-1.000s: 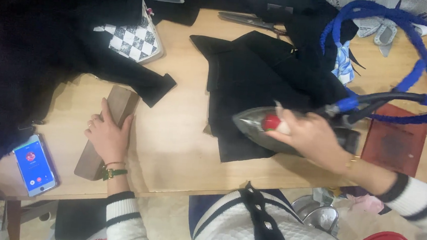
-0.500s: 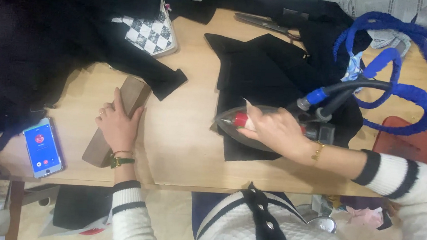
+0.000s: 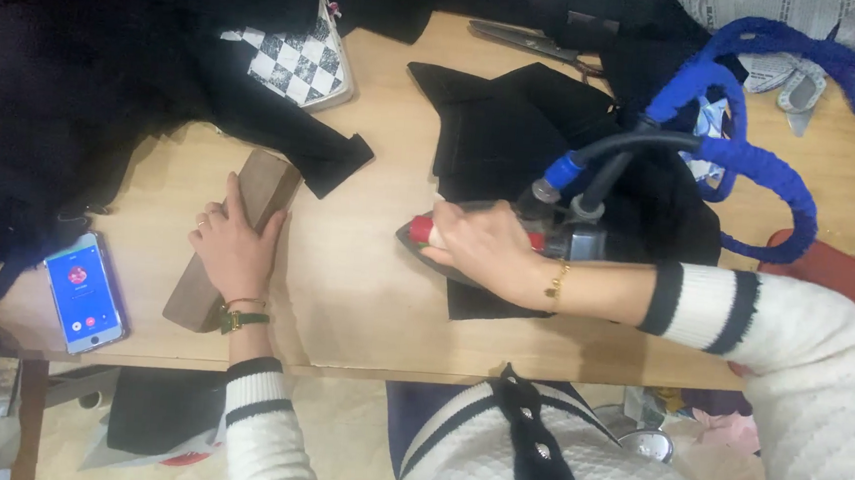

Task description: Ironing and pressing seams on black fabric components using a steam iron and a wooden clapper on a workbench.

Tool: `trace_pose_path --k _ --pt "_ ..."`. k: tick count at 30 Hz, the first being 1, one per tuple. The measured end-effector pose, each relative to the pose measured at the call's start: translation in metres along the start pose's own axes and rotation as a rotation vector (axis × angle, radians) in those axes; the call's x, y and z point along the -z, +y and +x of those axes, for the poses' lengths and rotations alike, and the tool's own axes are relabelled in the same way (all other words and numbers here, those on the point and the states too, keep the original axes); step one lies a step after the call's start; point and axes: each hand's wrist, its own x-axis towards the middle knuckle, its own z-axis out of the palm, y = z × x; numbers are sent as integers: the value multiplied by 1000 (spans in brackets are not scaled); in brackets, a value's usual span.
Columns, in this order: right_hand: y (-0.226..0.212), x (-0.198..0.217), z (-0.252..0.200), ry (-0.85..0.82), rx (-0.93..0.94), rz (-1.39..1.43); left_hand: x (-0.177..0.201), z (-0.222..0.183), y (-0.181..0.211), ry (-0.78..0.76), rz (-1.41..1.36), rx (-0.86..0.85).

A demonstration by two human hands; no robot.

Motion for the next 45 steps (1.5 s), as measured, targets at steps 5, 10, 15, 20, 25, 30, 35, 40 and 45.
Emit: trace_pose_path --k 5,10,15,20,25,30,35,40,45 --pt "14 16 -9 2 8 76 4 -2 2 -12 0 17" --pt "47 37 -55 -50 -36 75 7 -1 5 -19 1 19" --pt "91 4 -114 -87 -79 85 -3 -1 1 10 -2 7" --pt "122 5 -167 -81 -124 124 -1 -5 3 42 -42 -61" --pt "155 -2 -229 -152 -208 143 26 -27 64 54 -198 -173" --pt "197 -17 -307 -222 -276 27 69 -59 183 33 -328 -780" --pt "243 -39 -387 -312 -409 -232 43 -81 277 167 -146 -1123" --pt "286 -88 -458 -393 -642 -323 24 -83 307 16 -106 -1169" --pt "315 -118 -490 -248 -836 -152 26 -80 303 -28 -147 -1142"
